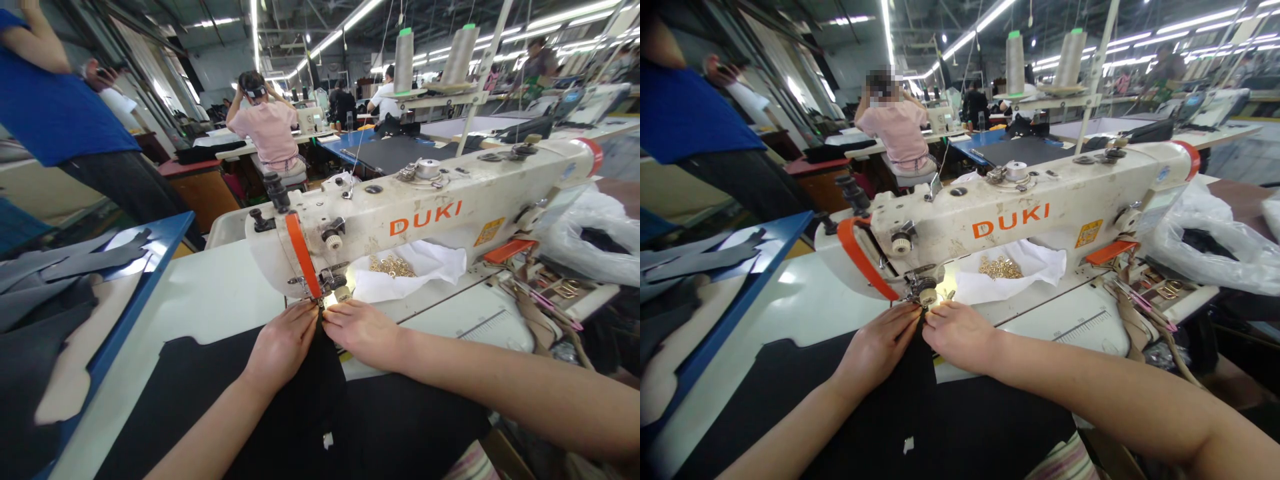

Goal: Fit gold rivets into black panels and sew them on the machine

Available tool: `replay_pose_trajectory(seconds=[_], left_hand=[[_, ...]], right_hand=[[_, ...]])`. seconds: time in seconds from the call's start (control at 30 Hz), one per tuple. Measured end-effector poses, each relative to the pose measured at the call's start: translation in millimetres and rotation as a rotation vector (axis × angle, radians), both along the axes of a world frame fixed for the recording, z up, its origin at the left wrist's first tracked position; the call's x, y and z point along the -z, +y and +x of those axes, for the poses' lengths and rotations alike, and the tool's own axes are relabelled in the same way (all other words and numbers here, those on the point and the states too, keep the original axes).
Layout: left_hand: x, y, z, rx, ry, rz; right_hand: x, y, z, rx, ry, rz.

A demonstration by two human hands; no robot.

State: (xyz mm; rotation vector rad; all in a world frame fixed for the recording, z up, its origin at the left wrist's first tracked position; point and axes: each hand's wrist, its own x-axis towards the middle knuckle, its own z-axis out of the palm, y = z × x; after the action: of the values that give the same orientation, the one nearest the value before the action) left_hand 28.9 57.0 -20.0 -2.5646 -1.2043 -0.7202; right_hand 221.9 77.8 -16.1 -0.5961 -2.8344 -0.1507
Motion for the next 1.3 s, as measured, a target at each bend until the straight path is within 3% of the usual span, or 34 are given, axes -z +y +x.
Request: replay_pose_trajectory(seconds=[0.93,1.03,1.3], left_hand=[[-1.6,3.5,3.6,-0.041,-0.061,-0.005],[-2.1,-8.9,1.3,-0.048,-0.076,-0.016],[-4.3,-76.4,3.3,-0.166,-0.192,-0.075]], right_hand=[[-1.3,2.4,-1.4,0.023,-0.006,0.016],[-2.4,-7.4,-2.5,0.004,-0.014,0.014],[7.7,-57.5,-5.0,-0.076,0.149,0.042]])
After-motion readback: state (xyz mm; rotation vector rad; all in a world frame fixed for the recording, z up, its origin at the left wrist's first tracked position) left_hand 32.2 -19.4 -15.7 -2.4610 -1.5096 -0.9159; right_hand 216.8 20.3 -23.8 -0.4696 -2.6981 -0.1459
